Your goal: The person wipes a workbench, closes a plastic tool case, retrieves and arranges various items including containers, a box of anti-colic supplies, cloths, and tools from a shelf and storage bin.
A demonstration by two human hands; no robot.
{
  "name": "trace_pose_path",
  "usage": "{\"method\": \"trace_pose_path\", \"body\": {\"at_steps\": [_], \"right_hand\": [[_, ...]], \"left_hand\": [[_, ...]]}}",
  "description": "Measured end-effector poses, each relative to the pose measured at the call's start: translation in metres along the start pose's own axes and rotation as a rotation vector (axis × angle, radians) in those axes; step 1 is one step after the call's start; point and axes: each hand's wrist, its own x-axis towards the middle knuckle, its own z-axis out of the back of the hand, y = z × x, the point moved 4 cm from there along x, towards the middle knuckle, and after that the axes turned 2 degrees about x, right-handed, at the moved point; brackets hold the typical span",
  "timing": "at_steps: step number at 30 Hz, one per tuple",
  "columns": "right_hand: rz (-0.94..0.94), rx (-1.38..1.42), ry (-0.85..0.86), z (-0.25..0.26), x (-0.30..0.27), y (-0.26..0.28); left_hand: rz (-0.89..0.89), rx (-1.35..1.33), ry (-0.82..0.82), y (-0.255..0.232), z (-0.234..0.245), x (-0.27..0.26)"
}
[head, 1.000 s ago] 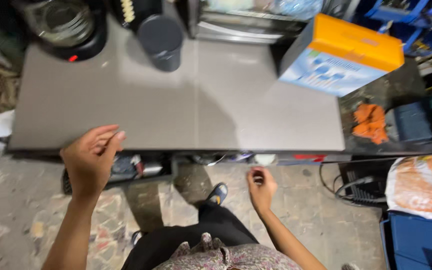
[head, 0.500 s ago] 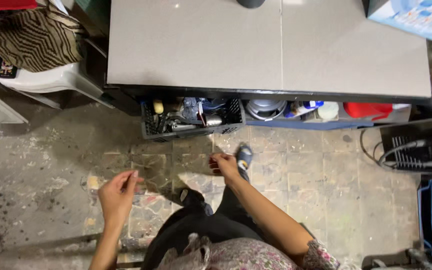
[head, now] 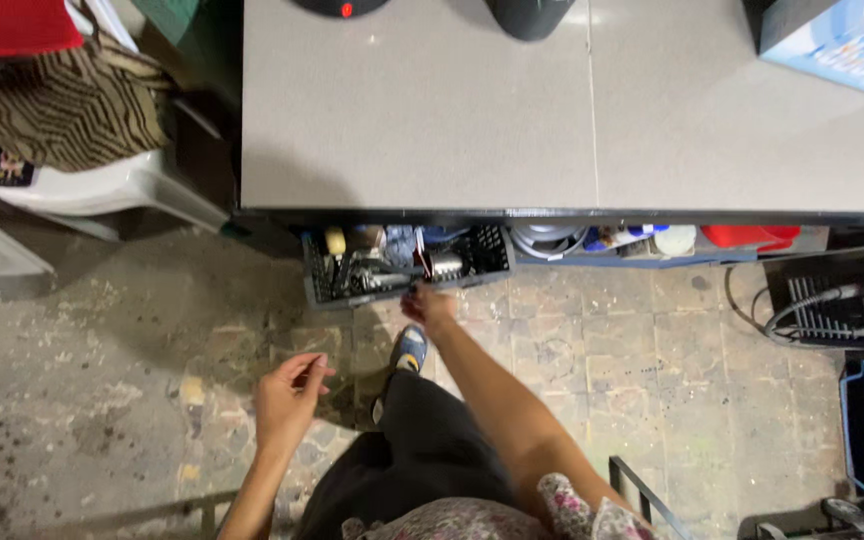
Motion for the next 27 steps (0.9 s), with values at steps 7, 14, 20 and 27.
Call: {"method": "trace_pose_path", "body": {"at_steps": [7, 14, 20, 27], "right_hand": [[-0.017, -0.047, -0.187, -0.012, 0.007, -0.007], [0.165, 0.048, -0.347, -0.017, 0.008, 0.004], [0.255, -0.103, -0.535, 0.003, -0.007, -0.02], [0.287, -0.06, -0.545, 0.028, -0.033, -0.051]], "left_hand": [[-0.082, 0.084, 0.082, -0.039, -0.008, 0.034], [-0.062, 0.368, 0.221, -0.008, 0.003, 0.051], [0.053, 0.401, 0.425, 0.092, 0.032, 0.087], [0.432, 0.31, 0.595, 0.166, 0.033, 0.122]]}}
